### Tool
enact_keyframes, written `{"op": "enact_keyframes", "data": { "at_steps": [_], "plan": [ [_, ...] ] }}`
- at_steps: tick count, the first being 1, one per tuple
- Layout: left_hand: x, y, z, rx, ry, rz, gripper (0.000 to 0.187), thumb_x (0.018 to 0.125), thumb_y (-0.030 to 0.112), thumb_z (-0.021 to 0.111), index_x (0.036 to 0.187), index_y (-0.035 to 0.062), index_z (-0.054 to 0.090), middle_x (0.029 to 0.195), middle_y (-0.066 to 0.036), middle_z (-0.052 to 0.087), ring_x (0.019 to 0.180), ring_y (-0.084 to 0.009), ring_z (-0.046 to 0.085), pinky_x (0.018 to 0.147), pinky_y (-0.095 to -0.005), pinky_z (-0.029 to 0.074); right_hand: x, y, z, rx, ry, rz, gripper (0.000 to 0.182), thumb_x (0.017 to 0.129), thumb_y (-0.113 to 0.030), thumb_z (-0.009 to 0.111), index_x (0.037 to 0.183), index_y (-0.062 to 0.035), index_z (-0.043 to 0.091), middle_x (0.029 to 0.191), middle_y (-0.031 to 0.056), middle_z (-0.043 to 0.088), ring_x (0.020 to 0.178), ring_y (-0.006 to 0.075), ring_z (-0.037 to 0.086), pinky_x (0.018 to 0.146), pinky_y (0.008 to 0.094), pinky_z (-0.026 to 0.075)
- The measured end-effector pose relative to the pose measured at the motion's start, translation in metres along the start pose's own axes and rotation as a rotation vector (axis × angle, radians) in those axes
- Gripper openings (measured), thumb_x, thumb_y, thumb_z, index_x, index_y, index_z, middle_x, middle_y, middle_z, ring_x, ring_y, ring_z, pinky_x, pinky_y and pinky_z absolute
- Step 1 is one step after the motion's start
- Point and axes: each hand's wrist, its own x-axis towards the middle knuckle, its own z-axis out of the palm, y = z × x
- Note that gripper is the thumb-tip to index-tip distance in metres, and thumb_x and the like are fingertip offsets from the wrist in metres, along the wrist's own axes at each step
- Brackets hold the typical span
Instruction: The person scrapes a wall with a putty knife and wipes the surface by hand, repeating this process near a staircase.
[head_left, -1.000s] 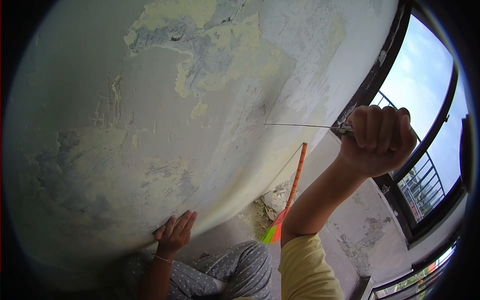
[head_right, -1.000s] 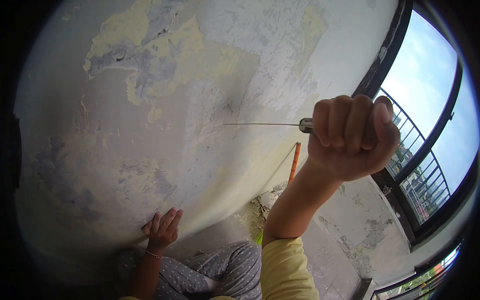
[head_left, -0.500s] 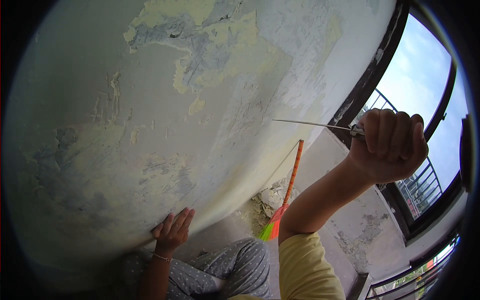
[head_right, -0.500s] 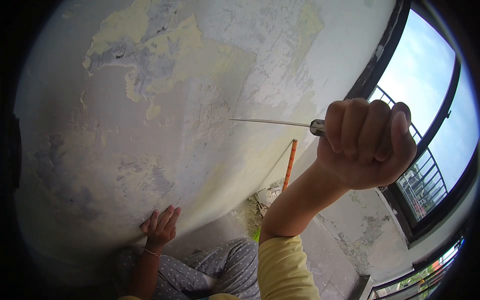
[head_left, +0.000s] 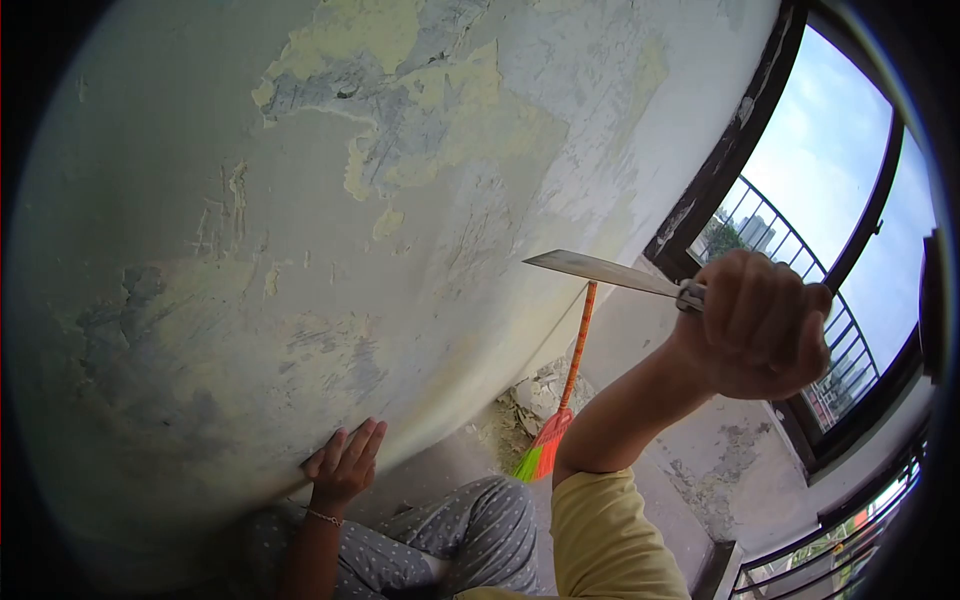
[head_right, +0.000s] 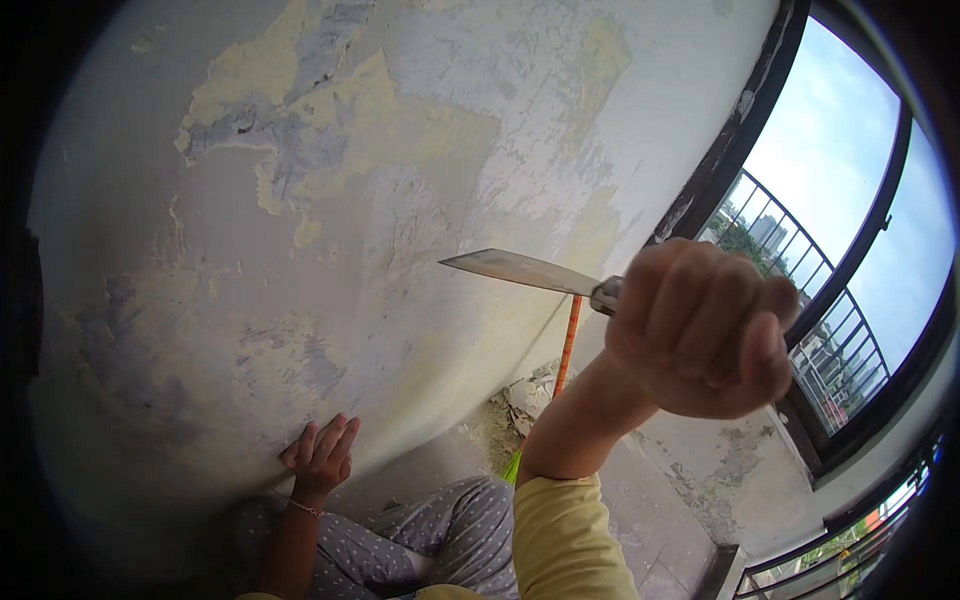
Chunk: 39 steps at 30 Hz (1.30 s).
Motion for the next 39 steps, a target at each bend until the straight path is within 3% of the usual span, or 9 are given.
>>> {"op": "enact_keyframes", "data": {
  "at_steps": [2, 3, 9, 16, 23, 26, 32, 35, 39],
  "plan": [
    [0.001, -0.003, -0.004, 0.029, -0.025, 0.035, 0.039, 0.092, 0.025, 0.039, 0.125, 0.0354, 0.058, 0.132, 0.019, 0.052, 0.129, -0.0104, 0.036, 0.104, -0.0340, 0.016, -0.036, 0.076, -0.002, -0.037, 0.382, 0.444, 0.032, 0.085, -0.006, 0.047, 0.057, -0.0118, 0.033, 0.042, -0.0013, 0.028, 0.033, 0.0103, 0.024, 0.031, 0.0288, 0.022],
    [0.001, -0.005, -0.006, 0.037, -0.023, 0.040, 0.039, 0.092, 0.025, 0.039, 0.125, 0.0354, 0.058, 0.132, 0.019, 0.052, 0.129, -0.0104, 0.036, 0.104, -0.0340, 0.016, -0.045, 0.087, -0.004, 0.034, 0.385, 0.513, 0.030, 0.084, -0.004, 0.047, 0.057, -0.0105, 0.034, 0.042, -0.0012, 0.028, 0.034, 0.0097, 0.022, 0.032, 0.0279, 0.019],
    [-0.001, -0.005, -0.004, 0.043, -0.043, 0.064, 0.039, 0.092, 0.024, 0.040, 0.124, 0.0351, 0.059, 0.131, 0.019, 0.053, 0.129, -0.0114, 0.036, 0.104, -0.0349, 0.016, -0.007, 0.014, -0.004, 0.000, -0.085, 0.095, 0.026, 0.088, -0.006, 0.038, 0.063, -0.0123, 0.036, 0.047, 0.0009, 0.039, 0.036, 0.0105, 0.035, 0.033, 0.0264, 0.031],
    [0.000, -0.001, -0.002, 0.027, -0.015, 0.038, 0.038, 0.091, 0.024, 0.042, 0.123, 0.0347, 0.060, 0.130, 0.019, 0.054, 0.129, -0.0113, 0.037, 0.103, -0.0349, 0.017, -0.016, 0.047, -0.029, -0.052, 0.066, 0.135, 0.027, 0.088, -0.007, 0.037, 0.062, -0.0133, 0.033, 0.044, 0.0004, 0.034, 0.035, 0.0105, 0.025, 0.032, 0.0268, 0.026],
    [0.001, -0.003, -0.001, 0.020, 0.007, 0.033, 0.037, 0.091, 0.025, 0.043, 0.122, 0.0347, 0.061, 0.130, 0.018, 0.054, 0.128, -0.0111, 0.037, 0.101, -0.0341, 0.019, -0.004, -0.005, -0.027, 0.043, -0.020, 0.006, 0.033, 0.090, -0.011, 0.036, 0.058, -0.0168, 0.031, 0.047, -0.0019, 0.035, 0.036, 0.0087, 0.028, 0.033, 0.0237, 0.031],
    [0.002, -0.002, -0.001, 0.000, 0.007, 0.031, 0.037, 0.091, 0.025, 0.043, 0.121, 0.0345, 0.062, 0.129, 0.018, 0.055, 0.128, -0.0113, 0.037, 0.100, -0.0334, 0.020, -0.021, 0.053, -0.028, -0.018, 0.083, 0.060, 0.028, 0.088, -0.008, 0.037, 0.061, -0.0143, 0.034, 0.045, -0.0002, 0.033, 0.036, 0.0095, 0.027, 0.032, 0.0264, 0.028],
    [0.005, -0.003, -0.003, 0.005, 0.008, 0.034, 0.036, 0.091, 0.024, 0.043, 0.120, 0.0340, 0.063, 0.127, 0.019, 0.056, 0.127, -0.0118, 0.038, 0.099, -0.0322, 0.022, 0.000, 0.017, -0.019, -0.034, -0.150, 0.151, 0.028, 0.091, -0.011, 0.036, 0.064, -0.0149, 0.036, 0.050, -0.0001, 0.040, 0.038, 0.0093, 0.032, 0.035, 0.0252, 0.031],
    [0.001, -0.002, -0.001, 0.005, 0.006, 0.031, 0.036, 0.091, 0.024, 0.043, 0.120, 0.0338, 0.063, 0.127, 0.019, 0.056, 0.127, -0.0118, 0.038, 0.098, -0.0318, 0.022, 0.001, -0.020, -0.017, -0.015, -0.054, 0.040, 0.033, 0.091, -0.014, 0.038, 0.059, -0.0175, 0.036, 0.047, -0.0024, 0.038, 0.036, 0.0081, 0.033, 0.036, 0.0225, 0.034],
    [0.001, -0.004, -0.001, 0.008, 0.007, 0.048, 0.037, 0.091, 0.024, 0.043, 0.120, 0.0339, 0.063, 0.127, 0.019, 0.056, 0.127, -0.0117, 0.038, 0.097, -0.0316, 0.023, -0.020, 0.048, -0.026, -0.132, 0.015, 0.087, 0.027, 0.090, -0.012, 0.037, 0.063, -0.0163, 0.038, 0.047, -0.0018, 0.037, 0.035, 0.0089, 0.030, 0.035, 0.0240, 0.031]
  ]
}}
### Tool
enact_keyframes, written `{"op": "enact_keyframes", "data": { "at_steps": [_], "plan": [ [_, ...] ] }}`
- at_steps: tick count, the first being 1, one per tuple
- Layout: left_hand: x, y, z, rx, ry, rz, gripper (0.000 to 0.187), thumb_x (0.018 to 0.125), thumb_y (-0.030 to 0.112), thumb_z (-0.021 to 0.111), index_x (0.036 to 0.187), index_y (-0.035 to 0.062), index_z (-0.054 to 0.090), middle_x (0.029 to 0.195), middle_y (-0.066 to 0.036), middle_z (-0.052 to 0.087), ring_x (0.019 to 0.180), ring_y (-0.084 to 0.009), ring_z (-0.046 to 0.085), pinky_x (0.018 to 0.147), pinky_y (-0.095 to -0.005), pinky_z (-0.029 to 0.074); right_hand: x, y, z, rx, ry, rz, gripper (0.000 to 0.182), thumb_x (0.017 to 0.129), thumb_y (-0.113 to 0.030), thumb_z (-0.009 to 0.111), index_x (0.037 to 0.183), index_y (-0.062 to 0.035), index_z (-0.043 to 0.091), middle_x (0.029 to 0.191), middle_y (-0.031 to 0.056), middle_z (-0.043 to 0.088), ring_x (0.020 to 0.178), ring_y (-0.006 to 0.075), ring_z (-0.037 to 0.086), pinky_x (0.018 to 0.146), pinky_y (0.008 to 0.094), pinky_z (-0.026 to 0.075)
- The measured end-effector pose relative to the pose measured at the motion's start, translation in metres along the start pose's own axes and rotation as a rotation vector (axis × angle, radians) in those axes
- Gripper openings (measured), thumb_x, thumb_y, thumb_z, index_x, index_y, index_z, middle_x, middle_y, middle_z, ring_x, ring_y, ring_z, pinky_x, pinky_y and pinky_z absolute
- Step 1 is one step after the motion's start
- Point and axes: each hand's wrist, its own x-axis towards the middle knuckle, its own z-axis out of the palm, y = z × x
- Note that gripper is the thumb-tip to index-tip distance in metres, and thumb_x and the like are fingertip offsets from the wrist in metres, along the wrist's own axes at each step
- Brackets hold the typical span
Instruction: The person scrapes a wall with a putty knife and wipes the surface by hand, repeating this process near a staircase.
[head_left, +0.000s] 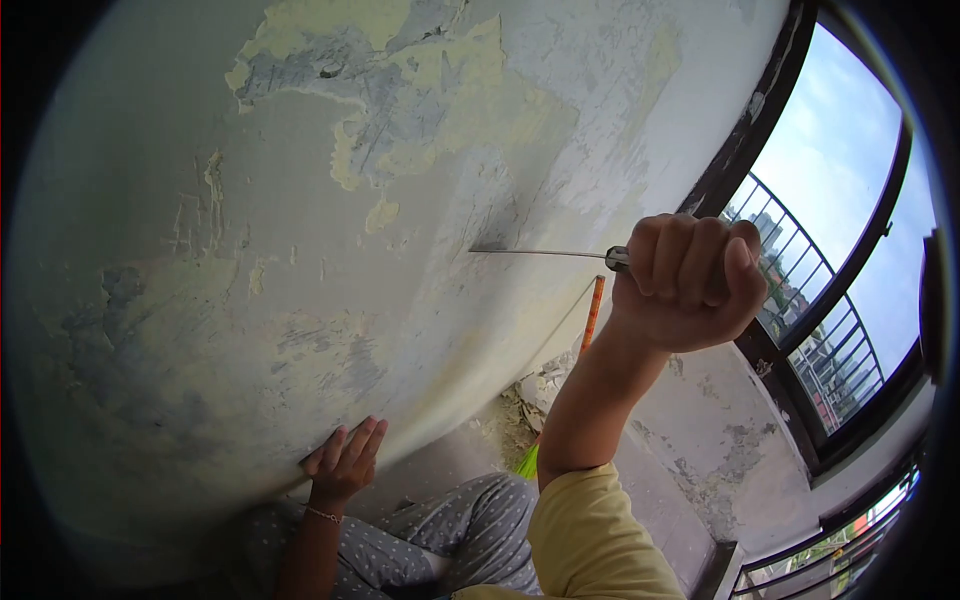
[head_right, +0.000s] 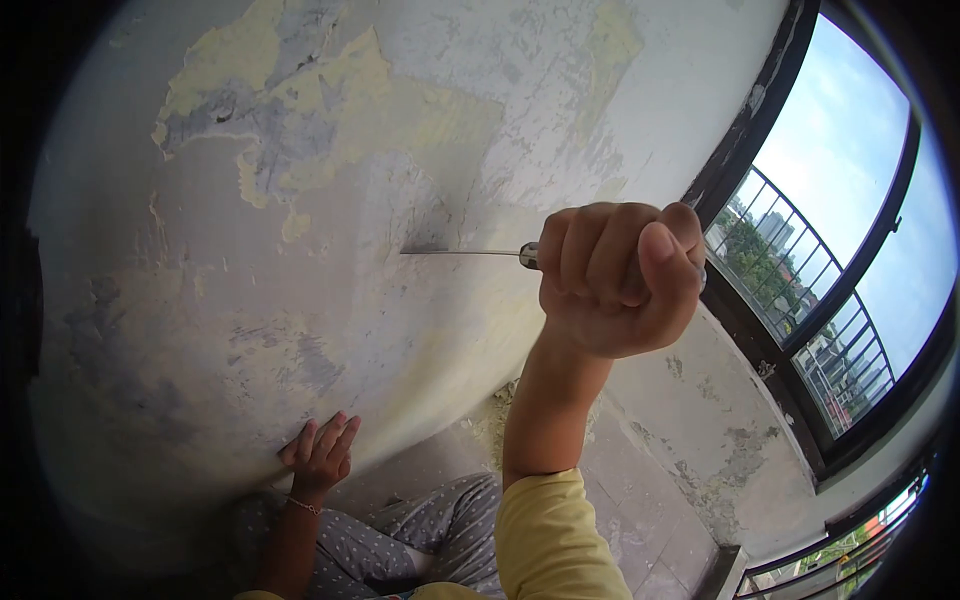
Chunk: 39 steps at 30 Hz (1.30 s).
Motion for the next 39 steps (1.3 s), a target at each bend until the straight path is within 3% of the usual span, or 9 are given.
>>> {"op": "enact_keyframes", "data": {
  "at_steps": [4, 8, 12, 16, 21, 26, 34, 37, 39],
  "plan": [
    [0.002, 0.001, -0.004, -0.021, -0.001, -0.013, 0.037, 0.090, 0.024, 0.043, 0.119, 0.0340, 0.063, 0.126, 0.018, 0.057, 0.127, -0.0115, 0.037, 0.096, -0.0314, 0.023, 0.005, -0.020, 0.007, -0.005, -0.051, 0.051, 0.026, 0.090, -0.012, 0.037, 0.065, -0.0159, 0.038, 0.047, -0.0016, 0.037, 0.035, 0.0091, 0.029, 0.034, 0.0246, 0.030],
    [0.000, 0.001, 0.001, 0.001, 0.010, -0.011, 0.037, 0.090, 0.024, 0.043, 0.119, 0.0342, 0.063, 0.126, 0.019, 0.056, 0.127, -0.0113, 0.037, 0.096, -0.0316, 0.023, 0.014, -0.065, 0.005, 0.127, -0.059, -0.081, 0.027, 0.093, -0.014, 0.038, 0.065, -0.0162, 0.038, 0.047, -0.0017, 0.037, 0.035, 0.0092, 0.029, 0.033, 0.0249, 0.030],
    [0.001, 0.001, -0.001, -0.002, 0.016, -0.012, 0.037, 0.090, 0.025, 0.043, 0.119, 0.0344, 0.063, 0.127, 0.019, 0.056, 0.127, -0.0112, 0.037, 0.096, -0.0318, 0.023, -0.006, 0.009, 0.002, 0.098, 0.158, 0.011, 0.030, 0.093, -0.012, 0.036, 0.064, -0.0157, 0.037, 0.046, -0.0018, 0.034, 0.035, 0.0083, 0.029, 0.033, 0.0240, 0.032],
    [0.000, 0.000, -0.003, -0.002, -0.012, -0.010, 0.037, 0.090, 0.024, 0.044, 0.119, 0.0347, 0.063, 0.128, 0.019, 0.055, 0.127, -0.0111, 0.037, 0.097, -0.0316, 0.022, -0.002, -0.009, 0.000, -0.013, 0.060, 0.053, 0.030, 0.094, -0.013, 0.036, 0.064, -0.0156, 0.037, 0.046, -0.0023, 0.034, 0.035, 0.0079, 0.029, 0.033, 0.0232, 0.032],
    [0.001, 0.000, 0.000, 0.015, 0.001, -0.012, 0.037, 0.090, 0.024, 0.044, 0.120, 0.0348, 0.062, 0.128, 0.019, 0.055, 0.128, -0.0113, 0.037, 0.097, -0.0318, 0.022, 0.003, -0.058, -0.004, 0.195, 0.086, -0.131, 0.032, 0.093, -0.014, 0.037, 0.061, -0.0168, 0.032, 0.045, -0.0022, 0.033, 0.035, 0.0081, 0.028, 0.033, 0.0238, 0.030],
    [0.002, 0.001, -0.001, 0.011, 0.009, -0.013, 0.035, 0.091, 0.026, 0.046, 0.120, 0.0347, 0.062, 0.129, 0.019, 0.054, 0.127, -0.0116, 0.037, 0.099, -0.0318, 0.021, -0.006, -0.003, -0.001, 0.038, 0.156, 0.006, 0.031, 0.092, -0.012, 0.036, 0.061, -0.0158, 0.032, 0.045, -0.0018, 0.029, 0.035, 0.0093, 0.022, 0.032, 0.0265, 0.025],
    [0.000, 0.000, 0.000, 0.001, -0.006, -0.014, 0.035, 0.091, 0.025, 0.046, 0.120, 0.0350, 0.062, 0.128, 0.020, 0.054, 0.127, -0.0115, 0.037, 0.099, -0.0315, 0.021, -0.012, -0.076, -0.008, 0.245, 0.243, -0.224, 0.036, 0.089, -0.010, 0.043, 0.054, -0.0167, 0.035, 0.043, -0.0036, 0.035, 0.035, 0.0058, 0.032, 0.034, 0.0219, 0.033],
    [-0.001, 0.003, 0.002, -0.008, 0.003, -0.023, 0.035, 0.091, 0.025, 0.046, 0.119, 0.0354, 0.063, 0.128, 0.020, 0.054, 0.128, -0.0114, 0.037, 0.098, -0.0312, 0.021, -0.027, 0.016, 0.020, 0.100, 0.493, 0.075, 0.034, 0.090, -0.013, 0.042, 0.059, -0.0147, 0.028, 0.044, -0.0017, 0.025, 0.035, 0.0087, 0.020, 0.031, 0.0262, 0.024],
    [-0.003, 0.001, 0.002, -0.003, 0.004, -0.014, 0.034, 0.091, 0.025, 0.046, 0.118, 0.0356, 0.063, 0.128, 0.020, 0.054, 0.128, -0.0114, 0.036, 0.098, -0.0312, 0.021, -0.047, 0.056, 0.033, 0.307, 0.437, 0.342, 0.034, 0.092, -0.015, 0.040, 0.060, -0.0149, 0.029, 0.045, -0.0033, 0.024, 0.036, 0.0080, 0.020, 0.033, 0.0245, 0.024]
  ]
}}
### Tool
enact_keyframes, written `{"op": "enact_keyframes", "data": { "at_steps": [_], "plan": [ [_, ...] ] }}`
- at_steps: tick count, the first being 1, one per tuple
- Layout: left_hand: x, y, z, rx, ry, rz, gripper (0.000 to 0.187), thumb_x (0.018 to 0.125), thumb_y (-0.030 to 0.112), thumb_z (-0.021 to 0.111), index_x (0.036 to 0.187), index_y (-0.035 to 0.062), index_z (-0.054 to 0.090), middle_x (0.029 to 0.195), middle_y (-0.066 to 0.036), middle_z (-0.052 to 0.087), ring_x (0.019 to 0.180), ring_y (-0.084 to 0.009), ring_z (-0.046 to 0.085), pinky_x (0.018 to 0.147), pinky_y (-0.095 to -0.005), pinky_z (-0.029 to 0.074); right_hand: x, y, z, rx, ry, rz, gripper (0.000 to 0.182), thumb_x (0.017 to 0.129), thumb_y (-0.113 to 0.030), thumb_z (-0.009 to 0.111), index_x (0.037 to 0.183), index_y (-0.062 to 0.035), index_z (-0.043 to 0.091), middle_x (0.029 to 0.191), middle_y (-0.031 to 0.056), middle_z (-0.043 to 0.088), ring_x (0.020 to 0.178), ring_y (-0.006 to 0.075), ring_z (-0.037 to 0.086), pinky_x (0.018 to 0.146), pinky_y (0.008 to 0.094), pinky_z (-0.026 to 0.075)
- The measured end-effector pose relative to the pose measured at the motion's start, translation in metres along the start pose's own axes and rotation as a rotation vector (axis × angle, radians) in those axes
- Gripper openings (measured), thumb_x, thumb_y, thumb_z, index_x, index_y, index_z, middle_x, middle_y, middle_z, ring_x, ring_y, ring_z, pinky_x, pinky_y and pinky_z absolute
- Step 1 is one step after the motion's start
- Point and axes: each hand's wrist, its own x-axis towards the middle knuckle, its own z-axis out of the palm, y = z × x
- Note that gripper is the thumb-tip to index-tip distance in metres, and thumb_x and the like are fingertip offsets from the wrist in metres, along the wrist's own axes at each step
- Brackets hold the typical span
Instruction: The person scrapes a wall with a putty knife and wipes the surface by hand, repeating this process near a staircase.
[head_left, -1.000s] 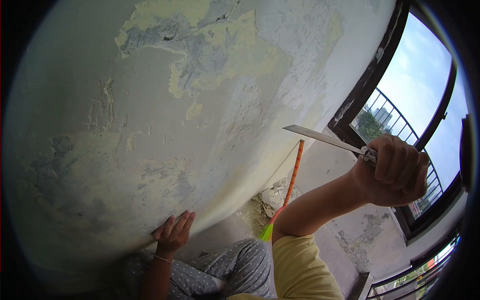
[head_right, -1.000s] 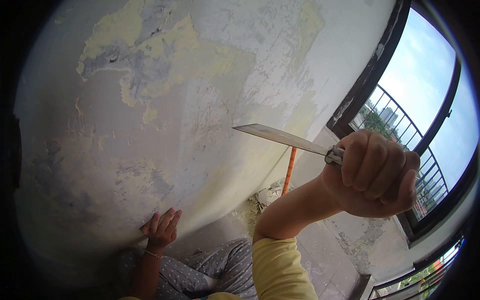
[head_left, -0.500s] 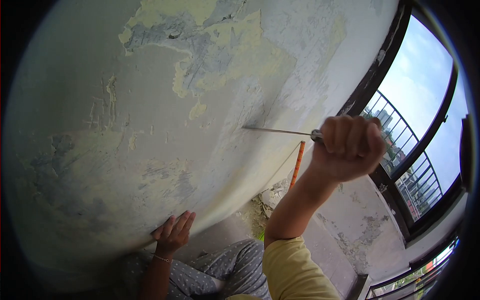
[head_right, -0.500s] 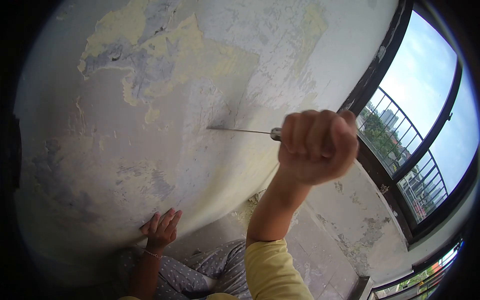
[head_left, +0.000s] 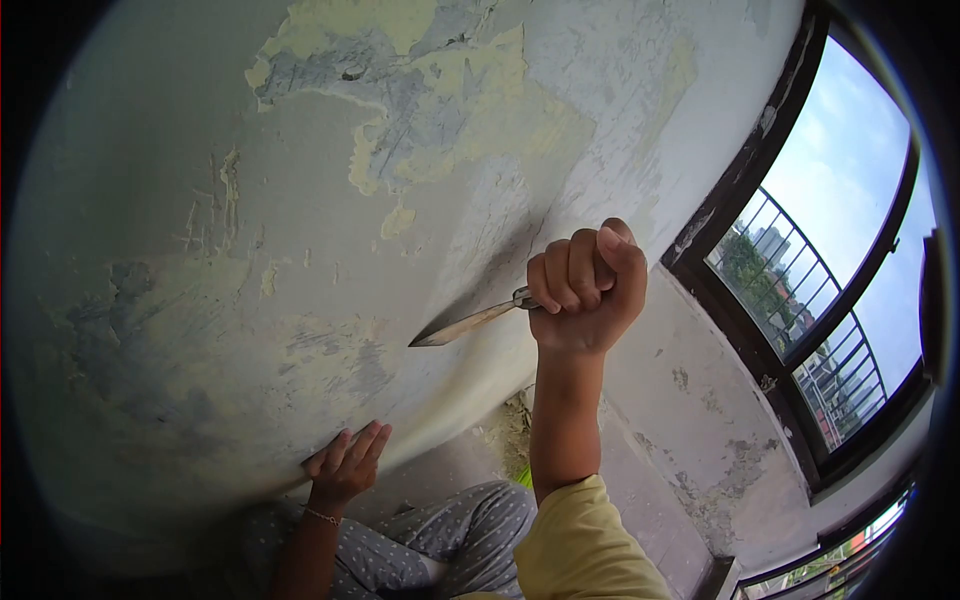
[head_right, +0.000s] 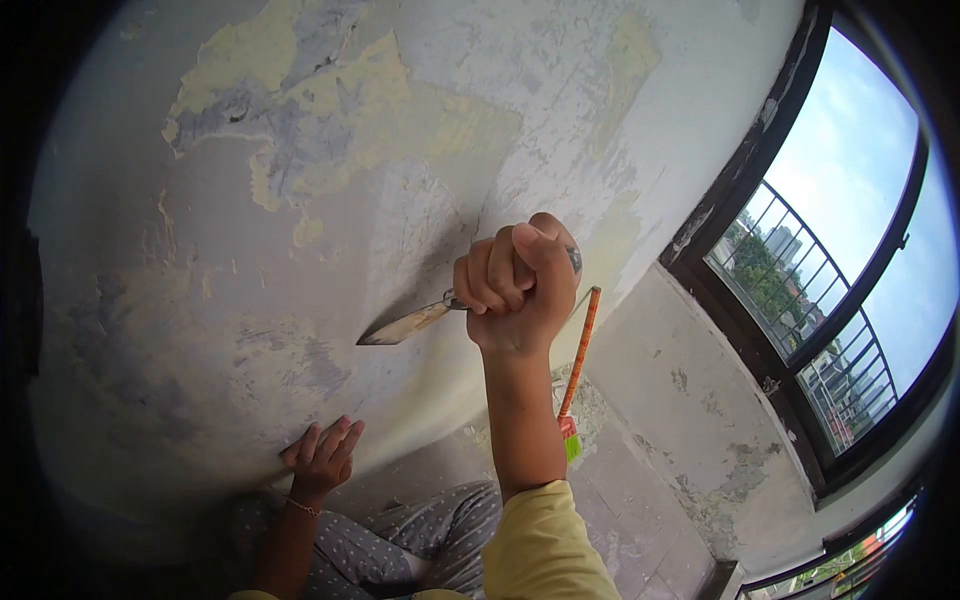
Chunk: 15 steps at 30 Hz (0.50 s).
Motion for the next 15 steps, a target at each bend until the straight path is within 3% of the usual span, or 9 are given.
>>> {"op": "enact_keyframes", "data": {
  "at_steps": [1, 3, 5, 8, 10, 15],
  "plan": [
    [-0.001, -0.001, 0.000, 0.010, -0.004, 0.016, 0.034, 0.090, 0.025, 0.046, 0.118, 0.0357, 0.063, 0.128, 0.019, 0.054, 0.128, -0.0115, 0.036, 0.098, -0.0314, 0.021, -0.006, -0.009, 0.003, 0.009, 0.000, -0.004, 0.034, 0.092, -0.015, 0.040, 0.060, -0.0149, 0.029, 0.045, -0.0033, 0.024, 0.036, 0.0080, 0.020, 0.033, 0.0245, 0.024],
    [0.002, -0.001, 0.001, 0.029, -0.008, 0.018, 0.034, 0.090, 0.025, 0.047, 0.117, 0.0358, 0.064, 0.128, 0.019, 0.054, 0.129, -0.0115, 0.036, 0.098, -0.0317, 0.021, -0.016, -0.053, 0.010, -0.077, -0.046, -0.321, 0.036, 0.090, -0.015, 0.041, 0.057, -0.0152, 0.027, 0.042, -0.0016, 0.028, 0.034, 0.0091, 0.021, 0.030, 0.0256, 0.027],
    [0.004, -0.001, -0.001, 0.017, 0.005, 0.016, 0.034, 0.090, 0.026, 0.047, 0.118, 0.0360, 0.064, 0.128, 0.019, 0.055, 0.129, -0.0116, 0.036, 0.097, -0.0312, 0.022, -0.023, -0.099, 0.010, 0.037, -0.222, -0.442, 0.035, 0.091, -0.013, 0.039, 0.058, -0.0162, 0.028, 0.044, -0.0022, 0.031, 0.034, 0.0084, 0.024, 0.030, 0.0248, 0.029],
    [0.002, 0.003, 0.002, -0.011, 0.014, -0.020, 0.034, 0.090, 0.025, 0.047, 0.118, 0.0359, 0.064, 0.128, 0.019, 0.055, 0.129, -0.0117, 0.036, 0.098, -0.0311, 0.022, -0.011, -0.111, 0.007, 0.003, -0.173, -0.547, 0.035, 0.091, -0.011, 0.039, 0.059, -0.0164, 0.029, 0.044, -0.0024, 0.030, 0.034, 0.0077, 0.024, 0.030, 0.0245, 0.028],
    [0.003, 0.004, 0.001, -0.011, 0.005, -0.013, 0.034, 0.090, 0.026, 0.047, 0.118, 0.0358, 0.064, 0.128, 0.019, 0.055, 0.129, -0.0117, 0.036, 0.098, -0.0313, 0.022, 0.011, -0.064, 0.004, -0.262, -0.066, -0.397, 0.034, 0.091, -0.012, 0.038, 0.059, -0.0164, 0.027, 0.044, -0.0021, 0.026, 0.035, 0.0084, 0.021, 0.031, 0.0252, 0.024],
    [0.003, 0.002, -0.001, -0.004, -0.020, 0.004, 0.035, 0.090, 0.025, 0.045, 0.117, 0.0348, 0.064, 0.128, 0.018, 0.055, 0.129, -0.0118, 0.036, 0.099, -0.0322, 0.022, 0.007, -0.085, -0.006, -0.166, -0.122, -0.340, 0.034, 0.092, -0.013, 0.037, 0.059, -0.0168, 0.029, 0.044, -0.0025, 0.028, 0.034, 0.0078, 0.021, 0.032, 0.0241, 0.026]
  ]
}}
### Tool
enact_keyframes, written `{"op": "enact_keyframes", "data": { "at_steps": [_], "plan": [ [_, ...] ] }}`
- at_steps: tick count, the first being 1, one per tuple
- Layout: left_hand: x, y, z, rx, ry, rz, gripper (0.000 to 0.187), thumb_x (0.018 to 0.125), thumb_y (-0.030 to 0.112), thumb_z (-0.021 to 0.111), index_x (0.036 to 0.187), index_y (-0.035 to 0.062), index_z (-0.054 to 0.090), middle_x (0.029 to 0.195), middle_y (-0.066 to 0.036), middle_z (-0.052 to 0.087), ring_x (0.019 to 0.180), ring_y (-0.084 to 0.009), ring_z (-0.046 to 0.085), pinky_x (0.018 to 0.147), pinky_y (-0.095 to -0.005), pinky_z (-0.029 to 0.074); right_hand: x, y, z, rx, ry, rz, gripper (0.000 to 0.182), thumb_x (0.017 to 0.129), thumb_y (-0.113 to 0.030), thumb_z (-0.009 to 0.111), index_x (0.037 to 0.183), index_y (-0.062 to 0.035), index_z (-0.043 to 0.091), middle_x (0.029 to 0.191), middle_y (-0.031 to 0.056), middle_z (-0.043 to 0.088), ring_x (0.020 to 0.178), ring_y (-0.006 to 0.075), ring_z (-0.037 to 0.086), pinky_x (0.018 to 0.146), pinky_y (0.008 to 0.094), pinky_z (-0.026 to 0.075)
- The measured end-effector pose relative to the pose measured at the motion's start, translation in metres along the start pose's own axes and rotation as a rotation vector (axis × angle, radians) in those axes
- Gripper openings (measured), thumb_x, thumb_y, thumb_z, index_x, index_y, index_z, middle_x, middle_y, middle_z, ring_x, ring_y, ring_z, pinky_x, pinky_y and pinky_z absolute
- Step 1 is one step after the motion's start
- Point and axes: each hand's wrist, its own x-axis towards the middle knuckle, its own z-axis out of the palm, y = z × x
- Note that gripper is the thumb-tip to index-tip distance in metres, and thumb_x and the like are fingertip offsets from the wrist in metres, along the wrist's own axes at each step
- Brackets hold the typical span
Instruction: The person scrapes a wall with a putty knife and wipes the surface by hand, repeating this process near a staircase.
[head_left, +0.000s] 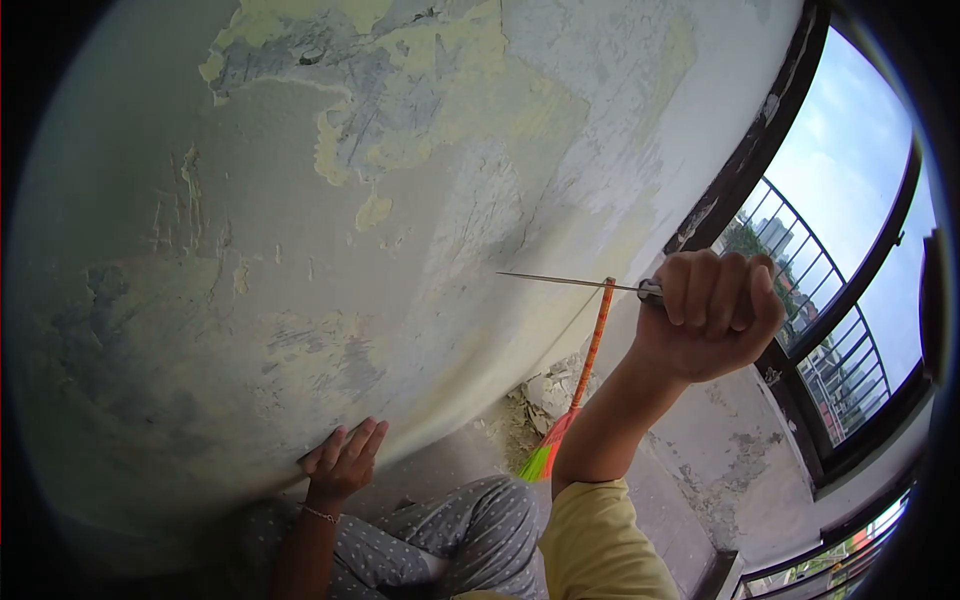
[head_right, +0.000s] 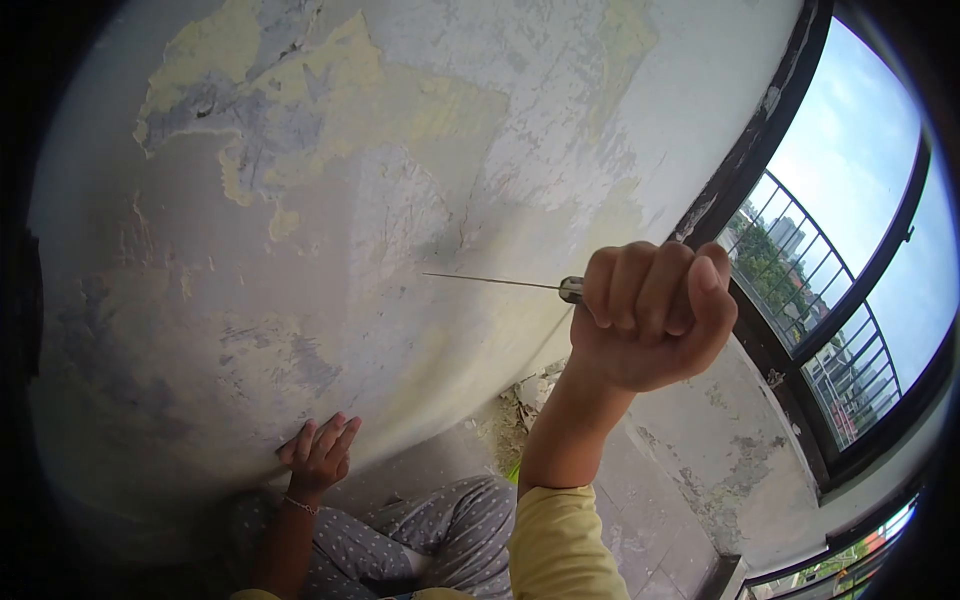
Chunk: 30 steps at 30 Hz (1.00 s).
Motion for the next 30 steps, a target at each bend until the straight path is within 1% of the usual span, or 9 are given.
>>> {"op": "enact_keyframes", "data": {
  "at_steps": [5, 7, 8, 12, 18, 20, 23, 28, 30],
  "plan": [
    [0.000, 0.001, 0.003, -0.003, 0.026, -0.010, 0.036, 0.090, 0.024, 0.044, 0.117, 0.0352, 0.065, 0.127, 0.018, 0.055, 0.129, -0.0123, 0.035, 0.098, -0.0325, 0.023, -0.007, -0.049, -0.008, 0.191, -0.013, -0.219, 0.039, 0.092, -0.012, 0.040, 0.055, -0.0171, 0.029, 0.043, -0.0036, 0.028, 0.034, 0.0065, 0.023, 0.033, 0.0217, 0.029],
    [0.000, 0.003, 0.002, -0.021, 0.034, -0.019, 0.036, 0.090, 0.024, 0.044, 0.117, 0.0354, 0.065, 0.127, 0.018, 0.055, 0.129, -0.0125, 0.035, 0.098, -0.0325, 0.023, -0.023, -0.027, -0.009, 0.237, 0.253, -0.325, 0.041, 0.092, -0.013, 0.040, 0.053, -0.0177, 0.027, 0.042, -0.0040, 0.027, 0.034, 0.0070, 0.022, 0.032, 0.0227, 0.026],
    [0.001, 0.003, 0.002, -0.019, 0.036, -0.018, 0.036, 0.090, 0.024, 0.044, 0.116, 0.0356, 0.065, 0.127, 0.018, 0.056, 0.128, -0.0125, 0.035, 0.098, -0.0324, 0.023, -0.028, 0.008, -0.004, -0.066, 0.314, -0.229, 0.040, 0.092, -0.015, 0.041, 0.054, -0.0174, 0.026, 0.042, -0.0039, 0.025, 0.034, 0.0073, 0.020, 0.031, 0.0238, 0.024],
    [0.003, 0.001, 0.000, 0.007, 0.020, 0.001, 0.036, 0.090, 0.023, 0.044, 0.115, 0.0359, 0.065, 0.125, 0.019, 0.057, 0.128, -0.0128, 0.036, 0.097, -0.0321, 0.024, -0.032, 0.016, -0.003, -0.097, 0.391, -0.108, 0.038, 0.092, -0.015, 0.039, 0.057, -0.0161, 0.025, 0.042, -0.0030, 0.025, 0.035, 0.0070, 0.021, 0.032, 0.0243, 0.024],
    [0.000, 0.002, 0.004, -0.004, 0.042, -0.011, 0.036, 0.090, 0.023, 0.043, 0.115, 0.0360, 0.065, 0.124, 0.018, 0.057, 0.128, -0.0134, 0.036, 0.097, -0.0320, 0.024, -0.032, -0.013, -0.023, 0.355, 0.231, -0.300, 0.038, 0.093, -0.015, 0.039, 0.057, -0.0159, 0.028, 0.042, -0.0034, 0.027, 0.035, 0.0075, 0.021, 0.034, 0.0235, 0.027],
    [0.001, 0.004, 0.004, 0.000, 0.041, -0.012, 0.036, 0.090, 0.024, 0.044, 0.115, 0.0360, 0.066, 0.124, 0.018, 0.057, 0.128, -0.0134, 0.035, 0.097, -0.0319, 0.024, -0.033, 0.029, -0.010, 0.082, 0.443, -0.130, 0.039, 0.093, -0.016, 0.039, 0.056, -0.0161, 0.027, 0.042, -0.0038, 0.026, 0.035, 0.0080, 0.020, 0.033, 0.0237, 0.025],
    [0.003, 0.001, 0.001, 0.017, 0.033, 0.005, 0.035, 0.090, 0.024, 0.044, 0.114, 0.0360, 0.066, 0.123, 0.018, 0.058, 0.129, -0.0135, 0.035, 0.097, -0.0319, 0.024, -0.031, 0.041, -0.006, 0.163, 0.352, 0.054, 0.039, 0.094, -0.016, 0.038, 0.057, -0.0164, 0.026, 0.043, -0.0039, 0.027, 0.035, 0.0077, 0.020, 0.032, 0.0237, 0.024],
    [0.002, 0.001, 0.003, -0.002, 0.041, 0.001, 0.035, 0.090, 0.025, 0.044, 0.114, 0.0356, 0.066, 0.124, 0.018, 0.058, 0.129, -0.0135, 0.035, 0.097, -0.0318, 0.025, -0.025, -0.013, -0.013, 0.276, 0.285, -0.204, 0.039, 0.096, -0.018, 0.037, 0.058, -0.0168, 0.027, 0.043, -0.0038, 0.028, 0.035, 0.0062, 0.023, 0.032, 0.0217, 0.026],
    [0.001, 0.001, 0.003, 0.026, 0.050, 0.010, 0.035, 0.090, 0.025, 0.043, 0.115, 0.0353, 0.066, 0.125, 0.017, 0.057, 0.128, -0.0135, 0.036, 0.097, -0.0316, 0.025, -0.021, -0.001, -0.010, 0.088, 0.345, -0.231, 0.040, 0.095, -0.018, 0.039, 0.057, -0.0171, 0.026, 0.044, -0.0038, 0.027, 0.035, 0.0063, 0.022, 0.033, 0.0225, 0.025]
  ]
}}
